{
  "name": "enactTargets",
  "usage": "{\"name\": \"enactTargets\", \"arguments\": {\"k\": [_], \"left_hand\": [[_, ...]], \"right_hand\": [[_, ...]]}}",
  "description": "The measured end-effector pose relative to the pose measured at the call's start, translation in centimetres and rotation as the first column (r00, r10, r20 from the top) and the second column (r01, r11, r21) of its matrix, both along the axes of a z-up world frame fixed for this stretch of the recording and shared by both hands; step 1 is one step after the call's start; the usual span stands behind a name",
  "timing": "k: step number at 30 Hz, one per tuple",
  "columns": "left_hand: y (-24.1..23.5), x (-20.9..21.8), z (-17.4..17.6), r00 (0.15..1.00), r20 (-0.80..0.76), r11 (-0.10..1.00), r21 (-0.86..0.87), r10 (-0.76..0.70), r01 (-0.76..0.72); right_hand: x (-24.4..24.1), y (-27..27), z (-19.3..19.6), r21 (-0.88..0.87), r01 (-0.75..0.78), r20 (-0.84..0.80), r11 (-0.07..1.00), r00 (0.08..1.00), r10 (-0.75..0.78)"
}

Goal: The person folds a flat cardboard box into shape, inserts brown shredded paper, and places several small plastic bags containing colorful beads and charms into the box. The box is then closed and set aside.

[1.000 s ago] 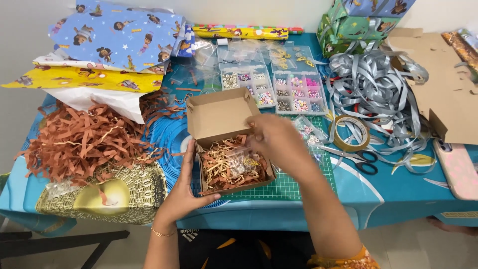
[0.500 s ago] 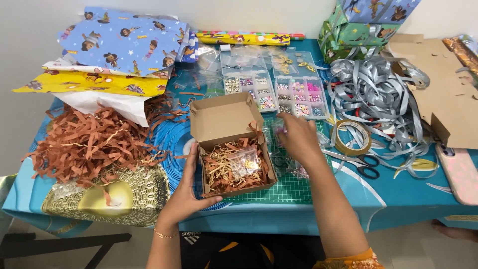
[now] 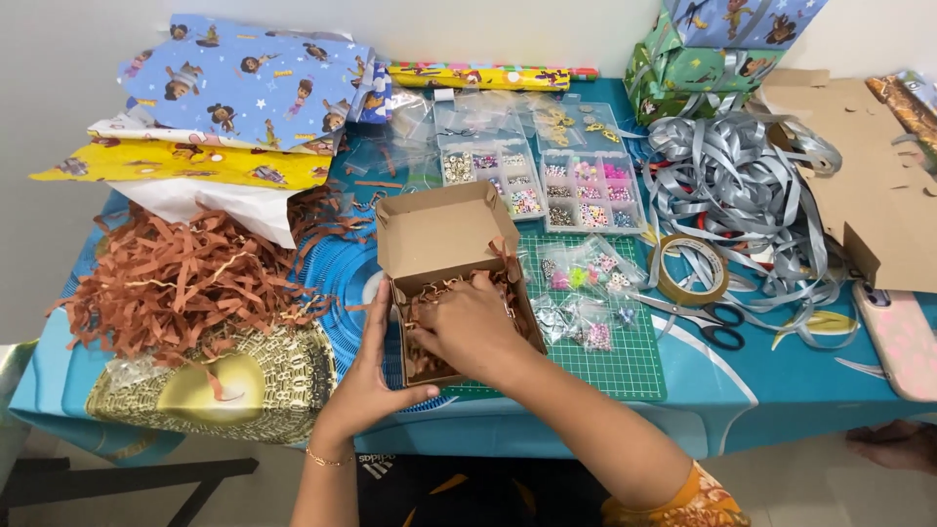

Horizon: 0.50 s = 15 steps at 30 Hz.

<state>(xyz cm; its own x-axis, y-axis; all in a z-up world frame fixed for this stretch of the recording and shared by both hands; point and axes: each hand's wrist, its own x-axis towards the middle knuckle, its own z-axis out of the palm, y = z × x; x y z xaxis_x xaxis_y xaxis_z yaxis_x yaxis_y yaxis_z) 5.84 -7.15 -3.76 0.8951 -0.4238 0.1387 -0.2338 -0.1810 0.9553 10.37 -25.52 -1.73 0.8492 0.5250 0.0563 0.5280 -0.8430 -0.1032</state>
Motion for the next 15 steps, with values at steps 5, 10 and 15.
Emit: {"name": "enactTargets", "arguments": {"k": [5, 10, 15], "left_hand": [[0.2, 0.0, -0.4, 0.953, 0.302, 0.999, -0.035, 0.014, -0.004], [0.0, 0.0, -0.4, 0.956, 0.289, 0.978, -0.211, 0.056, 0.007], [-0.2, 0.9, -1.4, 0.986, 0.132, 0.992, -0.084, 0.105, -0.094]], "right_hand": [[-1.8, -6.7, 7.6, 0.293, 0.199, -0.271, 0.935, 0.955, -0.119], [-2.4, -12.6, 3.3, 0.252, 0.553, -0.215, 0.794, 0.832, -0.511], [-1.8, -13.2, -3.4, 0.097, 0.457, -0.105, 0.884, 0.888, -0.448]]}}
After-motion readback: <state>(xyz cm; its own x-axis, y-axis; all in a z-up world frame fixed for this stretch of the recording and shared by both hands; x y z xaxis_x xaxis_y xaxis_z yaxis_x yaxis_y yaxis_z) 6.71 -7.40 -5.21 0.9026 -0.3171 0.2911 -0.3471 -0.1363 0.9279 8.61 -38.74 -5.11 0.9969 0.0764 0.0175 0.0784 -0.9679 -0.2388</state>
